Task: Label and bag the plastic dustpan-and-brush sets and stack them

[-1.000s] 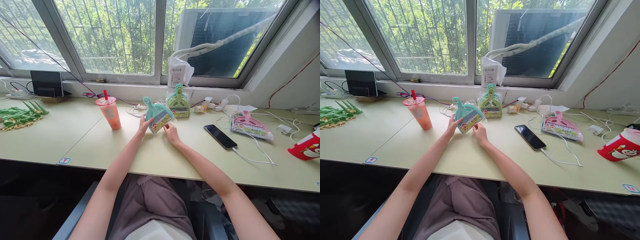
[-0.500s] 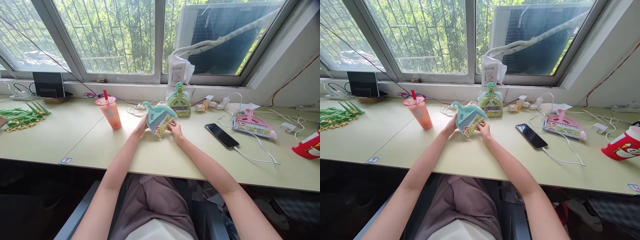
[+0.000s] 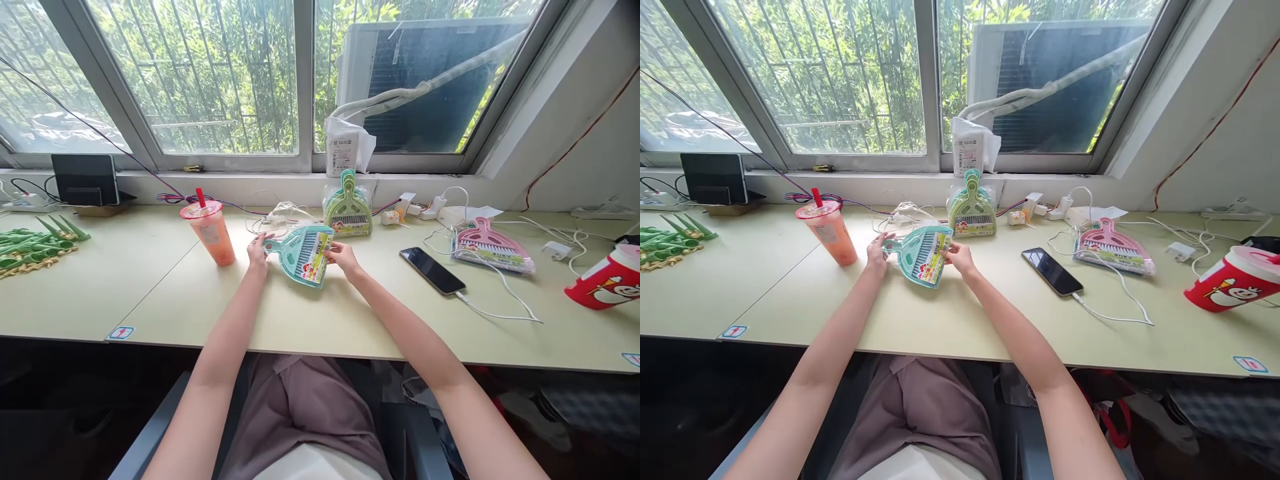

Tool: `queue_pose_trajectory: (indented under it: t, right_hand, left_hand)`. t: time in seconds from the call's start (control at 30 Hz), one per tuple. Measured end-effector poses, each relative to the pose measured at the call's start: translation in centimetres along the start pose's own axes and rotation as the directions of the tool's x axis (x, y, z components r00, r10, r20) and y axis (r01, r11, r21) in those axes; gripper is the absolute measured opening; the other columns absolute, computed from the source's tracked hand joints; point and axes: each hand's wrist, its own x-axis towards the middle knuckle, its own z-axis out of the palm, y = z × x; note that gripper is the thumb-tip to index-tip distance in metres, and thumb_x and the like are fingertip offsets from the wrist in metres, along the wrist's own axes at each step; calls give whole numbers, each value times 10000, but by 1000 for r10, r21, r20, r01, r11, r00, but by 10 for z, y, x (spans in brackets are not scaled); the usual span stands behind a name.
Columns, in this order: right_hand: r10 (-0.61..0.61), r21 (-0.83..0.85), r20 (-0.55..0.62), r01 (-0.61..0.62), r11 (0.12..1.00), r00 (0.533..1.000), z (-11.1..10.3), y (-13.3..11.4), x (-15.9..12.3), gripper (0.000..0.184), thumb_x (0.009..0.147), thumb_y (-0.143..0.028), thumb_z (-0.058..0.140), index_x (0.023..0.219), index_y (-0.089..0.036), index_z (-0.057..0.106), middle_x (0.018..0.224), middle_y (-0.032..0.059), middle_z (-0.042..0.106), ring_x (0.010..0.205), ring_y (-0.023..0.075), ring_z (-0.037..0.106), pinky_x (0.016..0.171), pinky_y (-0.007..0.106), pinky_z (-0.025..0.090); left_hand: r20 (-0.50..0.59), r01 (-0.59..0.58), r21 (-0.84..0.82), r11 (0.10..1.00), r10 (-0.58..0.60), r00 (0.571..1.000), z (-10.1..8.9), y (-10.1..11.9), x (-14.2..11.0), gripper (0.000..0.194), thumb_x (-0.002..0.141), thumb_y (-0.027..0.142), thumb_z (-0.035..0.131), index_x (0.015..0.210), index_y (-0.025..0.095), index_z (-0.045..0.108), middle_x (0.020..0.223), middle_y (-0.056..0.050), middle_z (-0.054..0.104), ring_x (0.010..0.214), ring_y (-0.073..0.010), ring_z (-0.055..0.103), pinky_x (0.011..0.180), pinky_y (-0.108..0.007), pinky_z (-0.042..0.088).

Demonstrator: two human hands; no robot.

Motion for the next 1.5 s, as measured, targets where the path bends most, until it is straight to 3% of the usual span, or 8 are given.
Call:
queue_pose_trajectory:
  t: [0.5,0.67,0.8,0.9,1.07,1.2,1.3,1.5]
  right_hand:
    - [-92,110,-444,156,982,891,-14,26,11,235,699,-240,721,904,-152,648,769,10,715,649,113,641,667,256,588]
    - [-107,93,-401,156,983,910,-9,24,8,202,698,-234,700,875,-154,647,822,38,727,742,134,662,670,256,585]
    - [-99,96,-387,147,984,917,-7,23,6,223,692,-234,700,896,-161,649,841,39,730,783,144,668,664,254,587]
    - [-96,97,-396,145,985,913,-7,23,6,221,692,-243,702,889,-163,641,834,36,724,778,143,665,688,263,588]
    - [-129,78,-379,171,982,916,-8,25,7,258,703,-283,710,919,-166,632,855,42,716,789,148,664,725,287,591]
    - [-150,104,-417,211,972,897,-6,26,6,269,711,-285,712,933,-168,615,826,34,706,794,154,667,745,297,598]
    - [-145,116,-415,210,971,898,-2,25,3,249,730,-302,713,916,-175,606,826,28,703,816,155,674,776,299,603]
    - [-53,102,-186,73,992,981,-9,14,6,243,713,-239,744,923,-175,641,884,40,723,740,143,673,745,313,607]
  left_hand:
    - [-410,-117,405,907,295,863,-3,-3,0,702,750,180,749,1288,234,301,1391,-176,453,1264,-204,508,1043,-359,401]
    - [77,-513,635,578,614,786,8,10,-22,447,828,236,659,1236,224,478,1430,-143,452,1412,-277,340,1179,-441,207]
    - [482,-515,556,652,252,839,17,-6,-33,324,792,260,683,1105,249,598,1098,-103,655,1207,-315,550,1108,-468,315]
    - [518,-472,631,616,118,847,15,-20,-29,285,724,264,742,990,231,644,1072,-119,673,1253,-343,521,1170,-522,183]
    - [429,-535,609,585,325,843,4,-9,-18,517,738,380,747,1202,208,599,1337,-138,576,1448,-348,292,1195,-578,-25]
    - [465,-603,444,662,405,787,19,9,-30,545,825,456,664,1288,192,549,1419,-150,504,1416,-334,349,1176,-535,230]
    - [596,-431,366,825,149,789,36,10,-44,532,839,501,636,1262,191,549,1159,-134,644,1096,-300,620,896,-438,530]
    - [538,-237,296,925,43,842,44,-1,-50,501,781,457,698,1182,199,543,846,-34,627,681,-170,612,583,-287,522]
